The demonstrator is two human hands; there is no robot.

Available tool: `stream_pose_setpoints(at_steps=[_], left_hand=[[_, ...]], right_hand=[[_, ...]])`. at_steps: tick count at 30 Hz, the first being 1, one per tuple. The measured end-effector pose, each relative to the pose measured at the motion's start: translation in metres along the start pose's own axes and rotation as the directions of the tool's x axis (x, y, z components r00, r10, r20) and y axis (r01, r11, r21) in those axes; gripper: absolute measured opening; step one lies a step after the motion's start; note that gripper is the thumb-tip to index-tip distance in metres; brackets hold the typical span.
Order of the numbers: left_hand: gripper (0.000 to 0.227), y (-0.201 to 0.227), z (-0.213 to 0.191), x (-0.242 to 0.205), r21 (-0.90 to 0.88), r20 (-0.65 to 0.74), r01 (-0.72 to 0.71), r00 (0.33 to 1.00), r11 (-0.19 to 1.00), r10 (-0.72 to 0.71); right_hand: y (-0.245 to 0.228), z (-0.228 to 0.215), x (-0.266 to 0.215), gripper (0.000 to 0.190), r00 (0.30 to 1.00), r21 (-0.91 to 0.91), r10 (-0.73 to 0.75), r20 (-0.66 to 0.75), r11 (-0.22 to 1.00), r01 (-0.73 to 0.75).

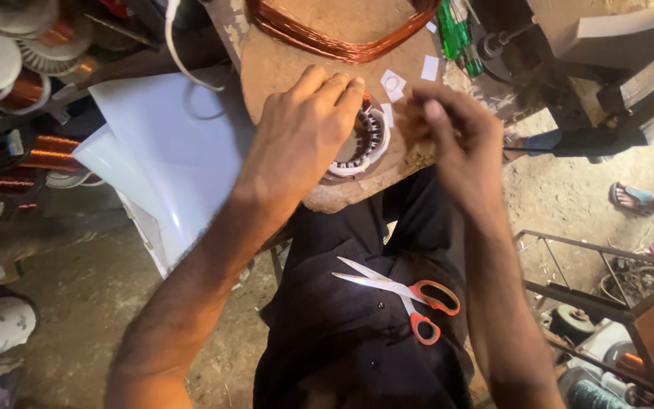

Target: The person cuts small rectangular pieces from a white strip using scissors and places them between the copper windings of a toroidal coil. They repeat this process multiple times, inserting the pieces into the gaps of the coil.

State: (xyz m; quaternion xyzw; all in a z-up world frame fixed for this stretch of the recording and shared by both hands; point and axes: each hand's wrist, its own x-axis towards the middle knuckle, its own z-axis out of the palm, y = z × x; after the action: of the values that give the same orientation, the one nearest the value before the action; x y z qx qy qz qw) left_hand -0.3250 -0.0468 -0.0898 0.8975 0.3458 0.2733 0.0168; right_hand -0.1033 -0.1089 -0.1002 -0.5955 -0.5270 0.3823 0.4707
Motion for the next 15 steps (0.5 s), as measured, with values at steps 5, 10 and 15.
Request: stream_pose_setpoints(at_steps=[5,10,15], left_hand=[[0.032,0.005,-0.002,0.000,-0.033,0.010,0.079,0.997,0.996,-0.079],[0.034,0.012,-0.006,-0.002,-0.081,-0.045,0.126,0.990,0.989,-0.130],[0.027,0.023,-0.025,0.017,-0.219,-0.018,0.211,0.975,0.953,-0.220]], right_hand=[[0.004,0.003,-0.030,0.025,0.970,0.100,0.243,0.022,0.965,-0.244],[0.003,0.016,-0.042,0.020,0.992,0.117,0.098,-0.077,0.989,-0.089],[-0.017,0.015,-0.052,0.023,0.996,-0.029,0.058,-0.069,0.998,-0.060]])
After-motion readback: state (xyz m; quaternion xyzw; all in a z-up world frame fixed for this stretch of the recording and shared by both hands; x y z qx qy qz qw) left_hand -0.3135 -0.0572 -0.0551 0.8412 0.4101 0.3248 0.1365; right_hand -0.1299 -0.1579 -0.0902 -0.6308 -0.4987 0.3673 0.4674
